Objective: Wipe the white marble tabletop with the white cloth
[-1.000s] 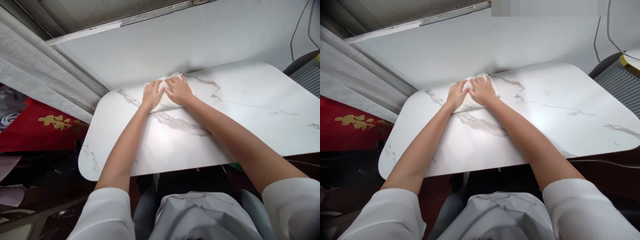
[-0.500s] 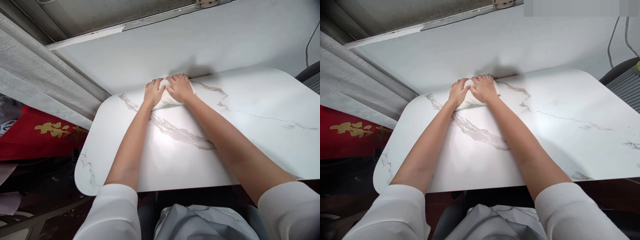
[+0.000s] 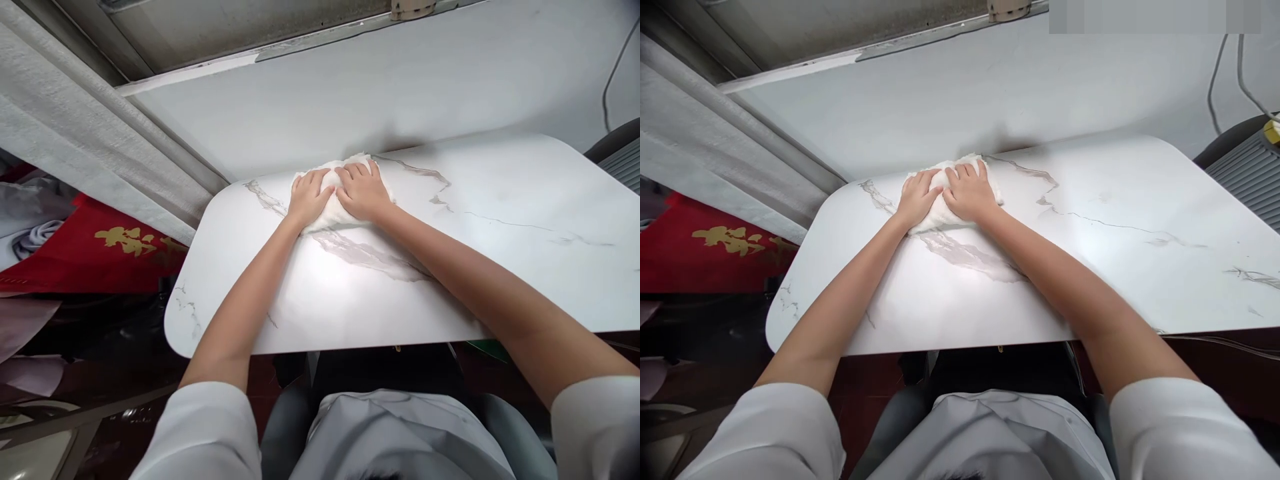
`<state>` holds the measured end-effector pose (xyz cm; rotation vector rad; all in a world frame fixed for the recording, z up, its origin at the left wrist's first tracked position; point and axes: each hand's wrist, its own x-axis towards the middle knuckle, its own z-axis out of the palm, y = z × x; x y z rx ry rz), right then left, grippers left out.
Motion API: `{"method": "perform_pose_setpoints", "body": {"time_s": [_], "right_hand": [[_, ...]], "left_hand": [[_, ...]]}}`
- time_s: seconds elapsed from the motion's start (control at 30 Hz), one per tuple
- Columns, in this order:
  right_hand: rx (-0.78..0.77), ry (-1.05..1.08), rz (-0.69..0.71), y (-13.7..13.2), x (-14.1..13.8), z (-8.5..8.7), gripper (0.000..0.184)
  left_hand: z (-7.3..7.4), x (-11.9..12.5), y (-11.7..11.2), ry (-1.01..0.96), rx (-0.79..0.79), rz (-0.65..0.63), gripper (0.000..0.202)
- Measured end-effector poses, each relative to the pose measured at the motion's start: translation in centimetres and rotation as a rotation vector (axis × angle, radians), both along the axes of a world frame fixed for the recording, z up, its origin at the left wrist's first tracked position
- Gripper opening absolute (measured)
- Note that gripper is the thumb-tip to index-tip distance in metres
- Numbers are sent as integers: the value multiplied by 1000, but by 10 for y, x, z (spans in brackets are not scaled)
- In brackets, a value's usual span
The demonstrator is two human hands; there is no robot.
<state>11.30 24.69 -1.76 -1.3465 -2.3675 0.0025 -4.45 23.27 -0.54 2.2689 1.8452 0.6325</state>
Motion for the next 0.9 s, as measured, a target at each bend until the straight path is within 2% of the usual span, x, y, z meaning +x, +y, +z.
{"method": "perform_pose_setpoints", "body": {"time_s": [0.1, 0.33, 0.43, 0.5, 0.6, 0.7, 0.8, 0.9], "right_hand": [[39, -21, 17, -42, 3, -2, 53], [87, -123, 64, -153, 11, 4, 57], [124, -139, 125, -186, 12, 7, 57], [132, -143, 158, -200, 10, 9, 56], [132, -148, 188, -209, 4, 11, 56], [126, -139, 225, -206, -3, 12, 55], [111, -101, 260, -191, -13, 12, 53], [81, -58, 269, -164, -29, 10, 50]], "left_hand": [[3, 1, -41, 11, -17, -28, 44], [5, 2, -156, 93, -62, -14, 47], [6, -2, -193, 102, -65, -25, 48], [7, -6, -210, 100, -72, -29, 49], [10, -10, -224, 90, -83, -22, 48], [10, -14, -227, 83, -79, 31, 47], [9, -23, -218, 82, -74, 75, 47], [6, -39, -193, 70, -58, 98, 46]]}}
